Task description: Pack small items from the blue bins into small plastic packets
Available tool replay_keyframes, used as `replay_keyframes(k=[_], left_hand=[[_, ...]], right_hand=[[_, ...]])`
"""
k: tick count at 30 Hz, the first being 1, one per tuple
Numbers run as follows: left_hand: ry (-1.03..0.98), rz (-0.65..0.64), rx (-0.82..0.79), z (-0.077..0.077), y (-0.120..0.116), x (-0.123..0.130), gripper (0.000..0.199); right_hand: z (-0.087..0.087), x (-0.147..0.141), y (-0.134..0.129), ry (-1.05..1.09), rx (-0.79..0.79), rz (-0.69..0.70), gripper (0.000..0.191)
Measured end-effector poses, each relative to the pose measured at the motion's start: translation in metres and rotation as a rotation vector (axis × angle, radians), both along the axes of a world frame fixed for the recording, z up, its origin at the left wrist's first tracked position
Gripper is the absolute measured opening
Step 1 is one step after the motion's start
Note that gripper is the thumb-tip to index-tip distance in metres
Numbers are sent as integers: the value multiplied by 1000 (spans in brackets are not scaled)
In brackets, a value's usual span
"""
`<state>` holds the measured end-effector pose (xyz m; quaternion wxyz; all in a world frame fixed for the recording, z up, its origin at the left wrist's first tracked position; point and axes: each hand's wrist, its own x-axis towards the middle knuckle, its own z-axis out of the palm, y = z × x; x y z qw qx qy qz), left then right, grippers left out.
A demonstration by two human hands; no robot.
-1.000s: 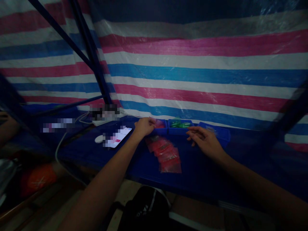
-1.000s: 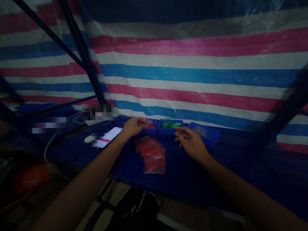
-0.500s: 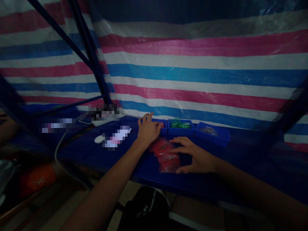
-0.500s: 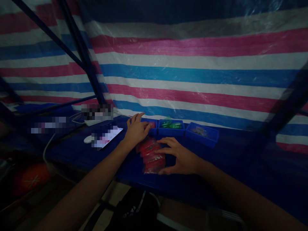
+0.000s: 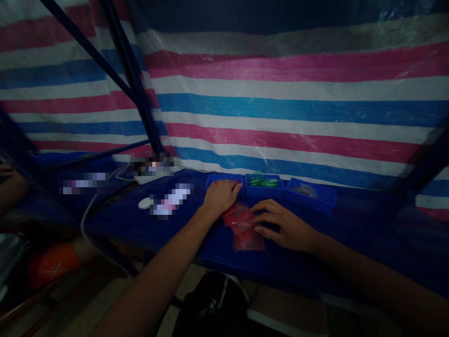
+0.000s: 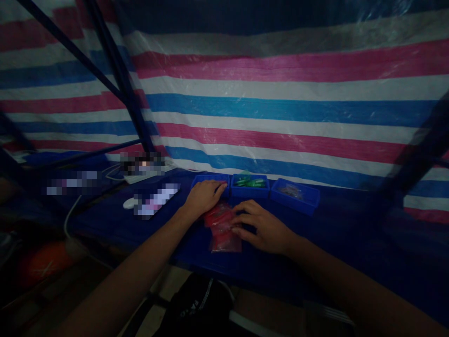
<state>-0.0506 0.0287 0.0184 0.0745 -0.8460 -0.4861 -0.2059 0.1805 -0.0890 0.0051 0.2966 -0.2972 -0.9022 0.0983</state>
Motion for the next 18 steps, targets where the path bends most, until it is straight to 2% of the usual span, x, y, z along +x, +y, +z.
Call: replay_keyframes(k=[12,18], left_hand=[[-15,30,9,-4,0,1,60],[-212,-58,-1,7,-5,2,49]], right_hand=[[-7,-7,2,-70,-73,27,44],[-3,-4,5,113,19,-58,38]])
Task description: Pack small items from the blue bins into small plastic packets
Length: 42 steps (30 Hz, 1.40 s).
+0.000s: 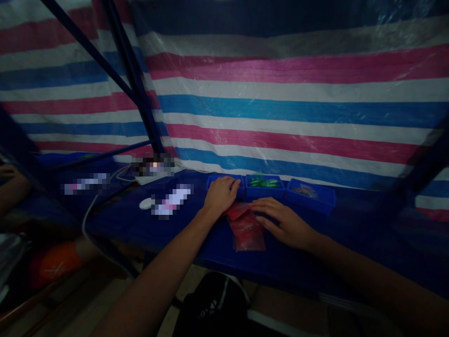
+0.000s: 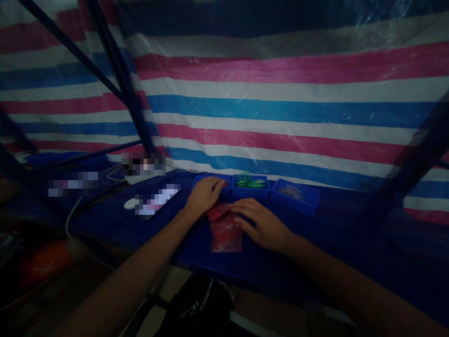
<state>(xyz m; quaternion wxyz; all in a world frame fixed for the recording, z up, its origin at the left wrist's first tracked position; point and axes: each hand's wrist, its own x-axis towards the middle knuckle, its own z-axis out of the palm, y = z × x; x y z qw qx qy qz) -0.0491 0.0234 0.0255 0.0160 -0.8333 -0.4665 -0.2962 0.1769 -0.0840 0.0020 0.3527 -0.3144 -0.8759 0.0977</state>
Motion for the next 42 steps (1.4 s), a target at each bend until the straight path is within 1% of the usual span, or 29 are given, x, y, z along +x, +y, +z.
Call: replay_keyframes(k=[2,4,6,8,9,10,12,13,16,21,24,26,28,29,31,34,37,39,41,42], left_hand=[[-120,-69,3,6,-6,1,47],[-232,-192,-27,13,-15,4,47],[-296,-350,-108,19,-27,8,49],[-318,-515,-229,23,-40,14,50],[-315,-578,-286,24,-46,17,47],[-312,-604,-322,25,-50,20,43],[-291,-598,-362,23,-55,27,43],[-279,-575,-352,22,-56,29,42],[-230,-495,-321,17,-51,35,34],[-279,-448,-347,14,-40,44,38],[-278,-445,-317,8,-34,50,32],[-265,-466,-310,2,-30,52,27],[-262,-481,-323,-6,-27,53,25],[-264,-485,-333,-9,-26,53,26],[-261,-483,-354,-13,-25,53,26],[-244,-484,-370,-15,-26,52,26],[-262,-499,-376,-15,-27,52,22],[-274,-499,-382,-15,-27,52,20],[-278,-470,-346,-16,-27,51,18],[-280,-441,-300,-15,-28,51,18]], right_hand=[[2,4,3,115,24,-84,31],[3,10,6,235,42,-184,22],[2,16,10,336,36,-275,15],[1,22,15,431,-14,-325,13],[0,24,17,484,-51,-339,14],[0,26,18,539,-91,-344,16],[0,28,20,643,-148,-344,19],[1,29,20,684,-159,-344,21],[5,28,19,768,-133,-357,25],[7,30,18,834,-70,-389,36],[3,35,24,802,-87,-383,39],[-2,39,29,759,-137,-362,45],[-7,41,33,704,-214,-339,50],[-8,42,34,675,-251,-335,51],[-10,43,34,606,-300,-347,44],[-9,43,32,560,-303,-385,33],[-7,41,30,628,-342,-352,34],[-6,40,31,638,-374,-329,36],[-7,42,32,592,-370,-357,34],[-8,43,32,576,-355,-388,33]])
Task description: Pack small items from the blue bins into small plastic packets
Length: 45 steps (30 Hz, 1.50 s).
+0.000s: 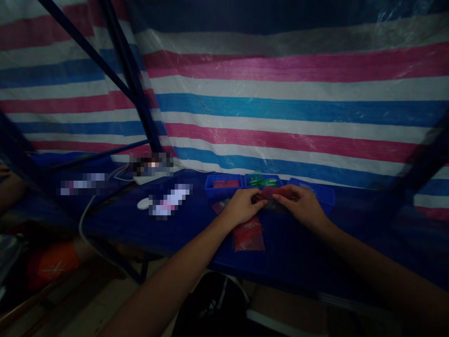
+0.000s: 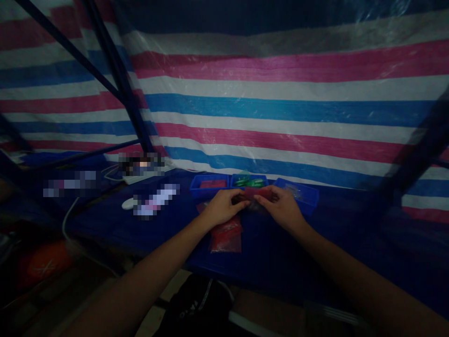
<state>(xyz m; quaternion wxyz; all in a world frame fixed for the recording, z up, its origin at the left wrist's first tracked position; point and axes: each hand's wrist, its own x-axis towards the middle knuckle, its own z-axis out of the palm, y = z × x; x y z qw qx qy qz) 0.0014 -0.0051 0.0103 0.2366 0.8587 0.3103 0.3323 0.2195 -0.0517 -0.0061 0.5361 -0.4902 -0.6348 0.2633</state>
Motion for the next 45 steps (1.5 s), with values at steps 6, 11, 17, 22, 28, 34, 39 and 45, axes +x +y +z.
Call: replay_keyframes(k=[6,11,17,22,28,34,39,45], left_hand=[[54,21,210,7,-14,0,26],[85,3,188,5,-18,1,40],[90,56,159,5,-18,-2,32],[121,85,146,5,-20,-3,28],[80,51,100,4,-16,-2,29],[73,-29,45,5,-16,-2,32],[86,-145,26,8,-19,-1,33],[110,-137,39,5,-18,-1,27]], right_hand=[[-2,-2,-2,-15,47,-110,33],[8,-15,-13,-11,-9,119,34],[10,-9,-12,22,-29,178,42],[6,-7,-8,96,-69,225,44],[9,-10,-11,53,41,78,38],[6,-7,-8,-80,181,-90,56],[3,-5,-5,-118,148,18,49],[11,-5,-9,-181,75,79,27]])
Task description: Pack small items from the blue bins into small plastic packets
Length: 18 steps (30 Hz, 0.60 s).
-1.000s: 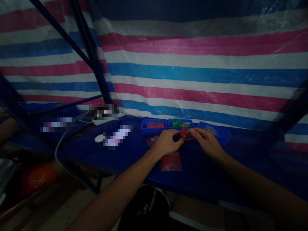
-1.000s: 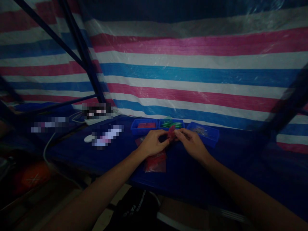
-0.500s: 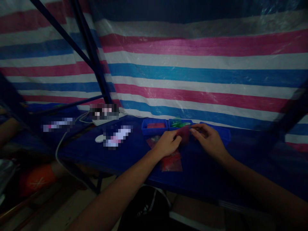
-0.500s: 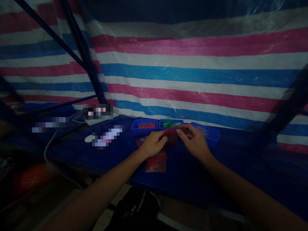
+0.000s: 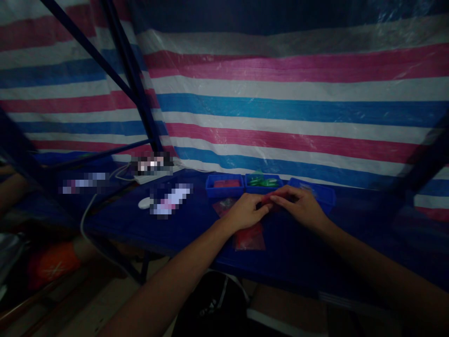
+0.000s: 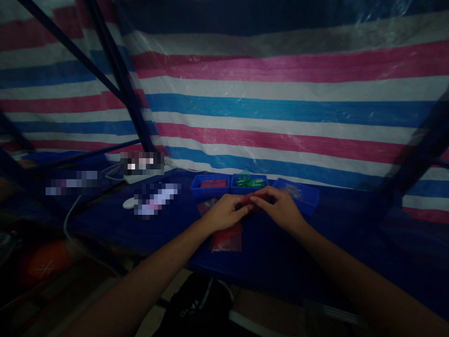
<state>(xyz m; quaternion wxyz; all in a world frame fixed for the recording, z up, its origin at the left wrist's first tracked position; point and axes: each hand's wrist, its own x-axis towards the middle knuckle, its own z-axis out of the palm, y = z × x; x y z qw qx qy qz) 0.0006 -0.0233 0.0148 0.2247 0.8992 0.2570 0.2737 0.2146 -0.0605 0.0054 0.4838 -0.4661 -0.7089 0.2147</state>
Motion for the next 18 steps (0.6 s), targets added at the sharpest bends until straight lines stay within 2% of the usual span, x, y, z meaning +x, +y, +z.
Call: replay_keyframes(k=[7,14,18], left_hand=[[-51,26,-20,-4,4,1,26],[-4,132,-39,-8,9,0,29],[-2,179,-45,-7,10,-1,32]], right_hand=[[8,-2,-5,65,-6,-19,26],[-4,1,4,222,-117,42,35],[-9,4,7,203,-146,13,33]])
